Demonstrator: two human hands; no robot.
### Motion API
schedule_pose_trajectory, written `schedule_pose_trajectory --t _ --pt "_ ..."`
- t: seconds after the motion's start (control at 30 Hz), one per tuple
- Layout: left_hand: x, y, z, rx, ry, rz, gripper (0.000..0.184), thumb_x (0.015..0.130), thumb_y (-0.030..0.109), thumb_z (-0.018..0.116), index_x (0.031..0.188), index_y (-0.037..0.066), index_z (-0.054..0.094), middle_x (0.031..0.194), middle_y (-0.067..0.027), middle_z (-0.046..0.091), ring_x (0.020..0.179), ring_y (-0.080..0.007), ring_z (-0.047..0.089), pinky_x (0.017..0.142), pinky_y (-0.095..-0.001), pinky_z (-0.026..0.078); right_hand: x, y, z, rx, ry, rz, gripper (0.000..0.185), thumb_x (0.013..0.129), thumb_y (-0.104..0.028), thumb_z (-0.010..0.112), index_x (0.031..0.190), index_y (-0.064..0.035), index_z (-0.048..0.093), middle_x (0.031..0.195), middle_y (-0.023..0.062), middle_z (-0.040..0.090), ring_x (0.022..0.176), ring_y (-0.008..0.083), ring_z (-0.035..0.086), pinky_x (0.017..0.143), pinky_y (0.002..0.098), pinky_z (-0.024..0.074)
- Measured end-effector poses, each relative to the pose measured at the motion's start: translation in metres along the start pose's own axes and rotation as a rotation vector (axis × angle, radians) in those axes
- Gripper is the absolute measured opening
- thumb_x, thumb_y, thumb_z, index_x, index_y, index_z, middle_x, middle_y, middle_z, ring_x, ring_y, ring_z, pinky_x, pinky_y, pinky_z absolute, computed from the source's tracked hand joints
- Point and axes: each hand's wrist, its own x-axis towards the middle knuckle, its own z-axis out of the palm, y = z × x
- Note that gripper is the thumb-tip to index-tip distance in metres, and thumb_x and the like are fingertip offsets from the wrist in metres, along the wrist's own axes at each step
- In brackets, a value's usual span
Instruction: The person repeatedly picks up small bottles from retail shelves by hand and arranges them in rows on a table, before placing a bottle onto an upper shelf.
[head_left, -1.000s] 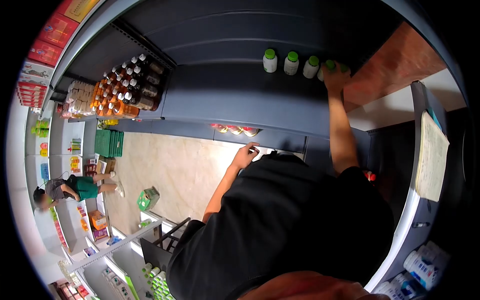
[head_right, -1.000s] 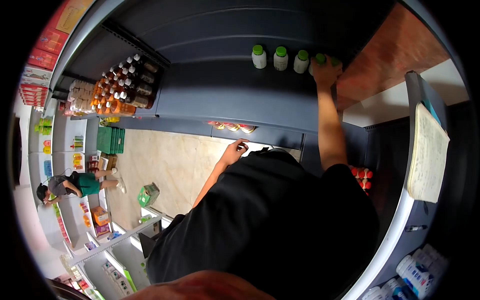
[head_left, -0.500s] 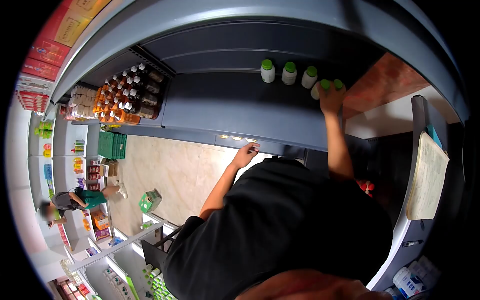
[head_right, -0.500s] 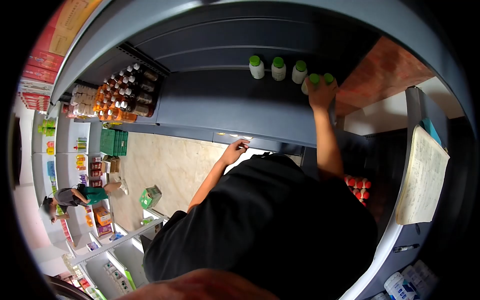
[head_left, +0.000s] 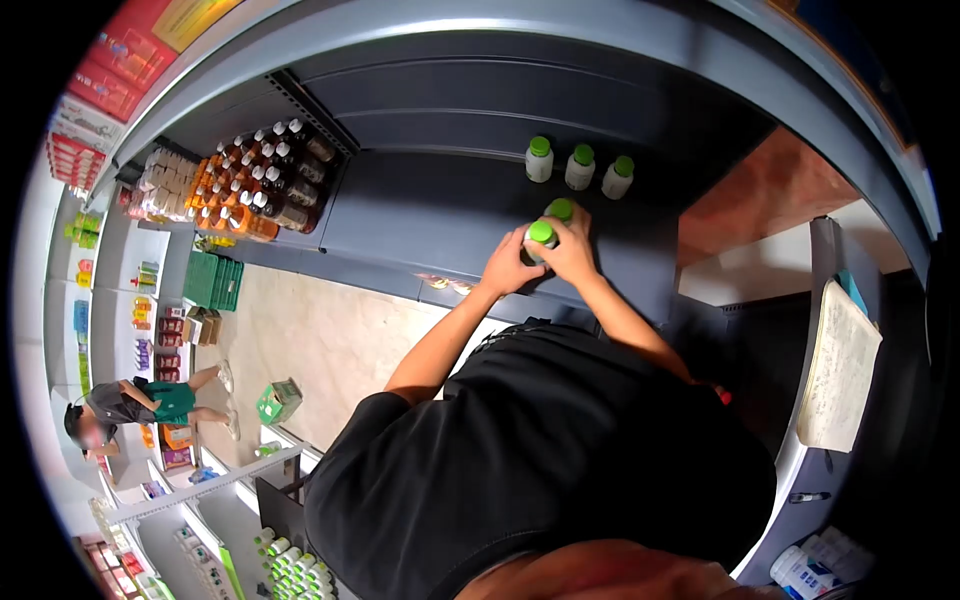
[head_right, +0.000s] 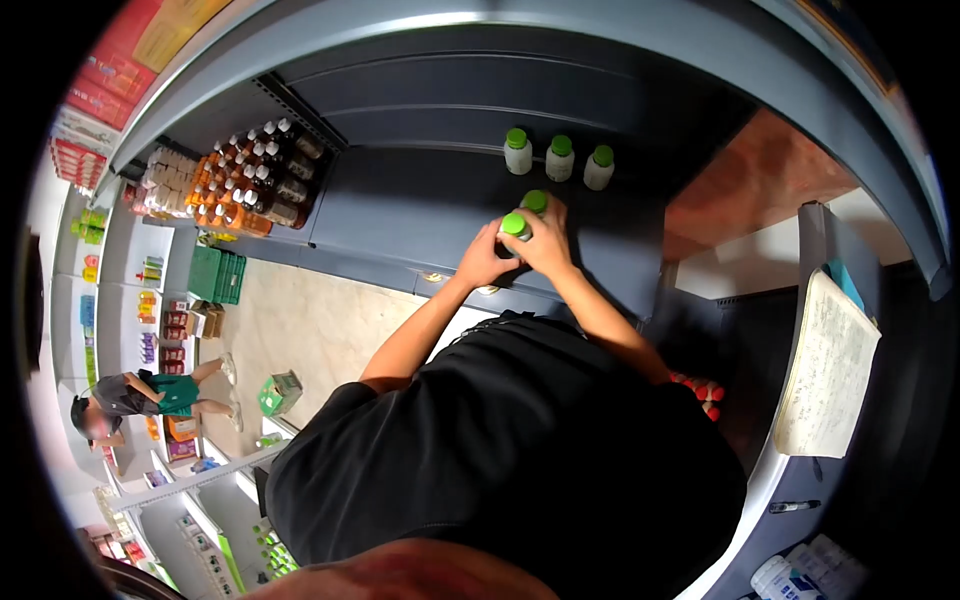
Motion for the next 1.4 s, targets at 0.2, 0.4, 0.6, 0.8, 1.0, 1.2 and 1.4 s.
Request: schedule_pose_trajectory --t 0.2,0.4,0.6,0.8,1.0,1.2,1.4 --pt "0.01 -0.017 -0.01 0.038 0.158 0.007 0.056 0.071 0.038 0.076 0.113 0.007 0.058 0.108 -0.0187 0.065 0.104 -0.0396 0.061 0.088 -0.045 0.049 0.008 -0.01 0.036 0.049 -0.067 -0.119 0.045 0.07 -0.031 0.081 0.107 -0.0088 0.067 0.135 0.0252 0.043 0.126 0.0448 0.036 0.105 0.0522 0.0323" --pt "-0.001 -0.024 -0.021 -0.046 0.221 -0.015 0.055 0.076 0.039 0.071 0.119 0.008 0.056 0.109 -0.0208 0.066 0.103 -0.0402 0.062 0.088 -0.0441 0.05 -0.001 -0.046 0.053 -0.197 0.082 -0.03 0.047 0.07 -0.034 0.081 0.111 -0.0148 0.068 0.154 0.0312 0.016 0.139 0.0512 0.02 0.112 0.058 0.0219" --pt "-0.051 -0.028 -0.042 -0.06 0.274 0.09 0.052 0.073 0.032 0.075 0.115 0.008 0.058 0.104 -0.0176 0.066 0.098 -0.0403 0.063 0.084 -0.0452 0.051 -0.02 -0.077 0.06 -0.239 0.056 -0.228 0.039 0.069 -0.033 0.081 0.102 -0.0174 0.065 0.148 0.0191 0.033 0.137 0.0417 0.027 0.109 0.0558 0.0248" --pt "-0.139 -0.042 -0.073 -0.255 0.084 0.05 0.05 0.066 0.02 0.08 0.108 0.007 0.058 0.094 -0.0097 0.066 0.089 -0.024 0.066 0.079 -0.0361 0.052 -0.052 -0.111 0.079 0.117 -0.207 -0.449 0.033 0.065 -0.025 0.081 0.089 -0.0111 0.062 0.102 0.0123 0.057 0.102 0.0353 0.053 0.084 0.045 0.044" --pt "-0.281 -0.09 -0.082 -0.153 0.125 -0.285 0.057 0.066 0.028 0.08 0.116 0.009 0.06 0.097 -0.0128 0.07 0.09 -0.0284 0.068 0.082 -0.0382 0.053 -0.121 -0.149 0.143 0.316 -0.92 -0.289 0.028 0.079 -0.025 0.075 0.087 -0.0057 0.058 0.075 0.0169 0.062 0.07 0.0373 0.062 0.064 0.0402 0.0493" --pt "-0.419 -0.149 -0.051 -0.256 0.154 -0.7 0.078 0.067 0.054 0.075 0.129 0.01 0.053 0.122 -0.0197 0.062 0.114 -0.0357 0.058 0.096 -0.0425 0.044 -0.202 -0.178 0.227 0.105 -1.602 -0.26 0.037 0.086 -0.039 0.071 0.093 -0.0064 0.056 0.071 0.0118 0.062 0.067 0.0219 0.06 0.063 0.0365 0.0463" --pt "-0.514 -0.133 -0.058 -0.279 0.499 -0.884 0.072 0.069 0.046 0.077 0.127 0.012 0.053 0.116 -0.0193 0.064 0.108 -0.0337 0.061 0.091 -0.0415 0.048 -0.248 -0.271 0.29 0.083 -1.98 -0.382 0.043 0.084 -0.046 0.073 0.091 -0.0071 0.056 0.071 0.0088 0.064 0.062 0.0178 0.062 0.058 0.0333 0.0486"
